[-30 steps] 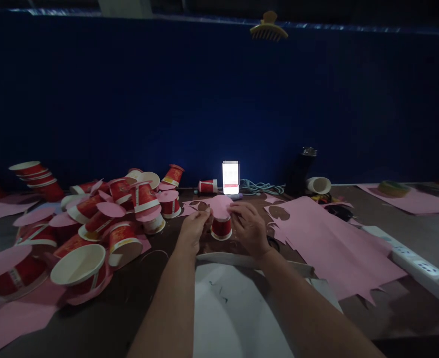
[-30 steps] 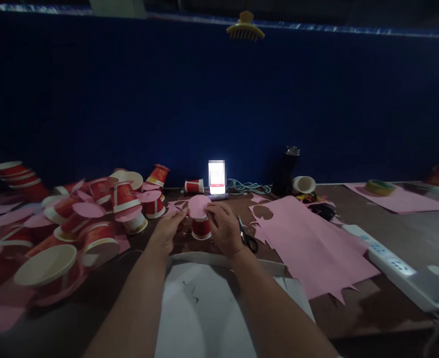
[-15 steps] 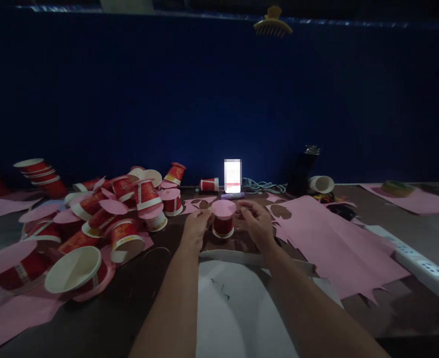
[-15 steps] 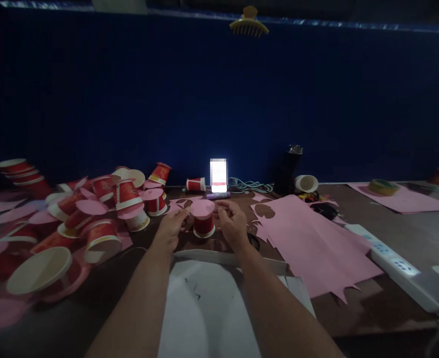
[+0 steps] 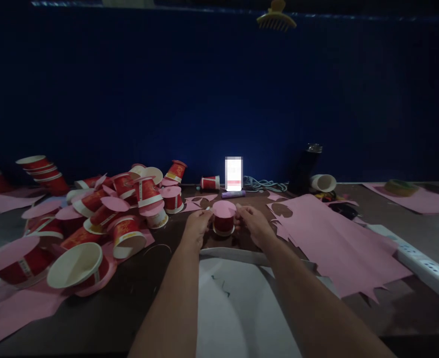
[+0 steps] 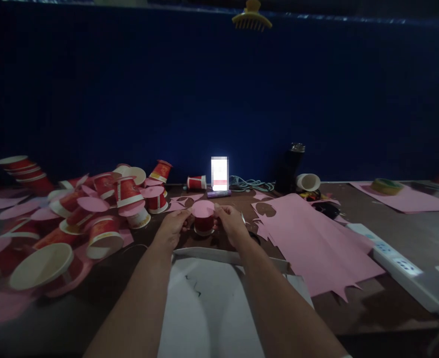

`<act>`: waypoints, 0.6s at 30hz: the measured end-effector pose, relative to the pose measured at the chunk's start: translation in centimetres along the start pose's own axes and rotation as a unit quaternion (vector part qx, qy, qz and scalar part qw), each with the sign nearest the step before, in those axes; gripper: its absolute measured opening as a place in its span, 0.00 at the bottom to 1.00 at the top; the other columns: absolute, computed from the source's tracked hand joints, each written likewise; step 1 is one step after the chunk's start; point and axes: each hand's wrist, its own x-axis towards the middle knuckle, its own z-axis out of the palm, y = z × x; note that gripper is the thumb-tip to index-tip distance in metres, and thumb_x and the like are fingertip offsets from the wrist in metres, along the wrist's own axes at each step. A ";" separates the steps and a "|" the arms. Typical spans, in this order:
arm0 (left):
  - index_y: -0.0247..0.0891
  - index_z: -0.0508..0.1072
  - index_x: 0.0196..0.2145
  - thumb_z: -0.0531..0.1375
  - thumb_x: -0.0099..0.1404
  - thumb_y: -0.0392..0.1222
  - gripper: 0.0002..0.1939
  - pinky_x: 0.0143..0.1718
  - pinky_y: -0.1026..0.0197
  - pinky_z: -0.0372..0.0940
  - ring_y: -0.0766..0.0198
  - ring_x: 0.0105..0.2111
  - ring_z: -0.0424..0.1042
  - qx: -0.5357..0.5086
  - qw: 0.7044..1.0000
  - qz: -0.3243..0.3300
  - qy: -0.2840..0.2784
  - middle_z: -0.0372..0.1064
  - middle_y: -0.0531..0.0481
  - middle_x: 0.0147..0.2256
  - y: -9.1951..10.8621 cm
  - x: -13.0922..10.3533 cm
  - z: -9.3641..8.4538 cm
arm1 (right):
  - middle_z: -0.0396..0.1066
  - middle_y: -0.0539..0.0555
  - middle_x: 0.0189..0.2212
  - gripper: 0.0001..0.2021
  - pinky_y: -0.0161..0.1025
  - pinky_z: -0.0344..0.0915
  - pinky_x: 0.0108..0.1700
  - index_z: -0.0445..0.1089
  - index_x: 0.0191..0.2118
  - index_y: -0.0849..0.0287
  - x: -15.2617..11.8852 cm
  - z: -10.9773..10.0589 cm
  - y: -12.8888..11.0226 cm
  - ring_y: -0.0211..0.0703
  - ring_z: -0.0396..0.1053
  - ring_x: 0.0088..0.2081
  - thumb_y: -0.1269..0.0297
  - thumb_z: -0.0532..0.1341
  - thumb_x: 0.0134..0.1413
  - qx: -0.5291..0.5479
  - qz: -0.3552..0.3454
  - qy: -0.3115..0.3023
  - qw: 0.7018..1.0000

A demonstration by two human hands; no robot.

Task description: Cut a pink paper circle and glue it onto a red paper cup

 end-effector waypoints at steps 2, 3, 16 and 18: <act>0.34 0.68 0.23 0.63 0.46 0.53 0.17 0.19 0.67 0.46 0.73 0.17 0.55 0.006 1.000 -0.002 -0.004 0.59 0.56 0.17 0.1 -0.1 0.0 | 0.63 0.46 0.18 0.16 0.29 0.63 0.21 0.63 0.26 0.59 0.0 0.0 -0.1 0.30 0.59 0.18 0.50 0.63 0.47 0.003 0.004 -0.009 1.000; 0.34 0.67 0.22 0.63 0.46 0.52 0.17 0.18 0.67 0.45 0.73 0.17 0.55 0.008 1.000 -0.003 -0.003 0.59 0.56 0.17 0.2 -0.2 0.1 | 0.62 0.46 0.18 0.17 0.28 0.62 0.20 0.63 0.25 0.59 -0.1 0.0 -0.2 0.30 0.59 0.18 0.50 0.63 0.47 0.001 0.004 -0.014 1.000; 0.34 0.66 0.21 0.64 0.46 0.51 0.16 0.18 0.67 0.47 0.73 0.16 0.56 -0.002 1.000 -0.019 -0.012 0.59 0.56 0.16 0.6 -0.5 0.2 | 0.64 0.45 0.18 0.08 0.28 0.57 0.15 0.67 0.31 0.61 -0.3 0.6 -0.7 0.29 0.58 0.16 0.61 0.63 0.48 -0.045 0.008 -0.031 0.998; 0.34 0.67 0.22 0.64 0.46 0.53 0.18 0.18 0.67 0.48 0.73 0.17 0.56 -0.008 1.000 -0.018 -0.013 0.60 0.56 0.17 0.6 -0.5 0.3 | 0.63 0.44 0.18 0.08 0.28 0.56 0.15 0.66 0.30 0.61 -0.3 0.6 -0.7 0.29 0.57 0.16 0.62 0.62 0.49 -0.045 0.005 -0.037 0.998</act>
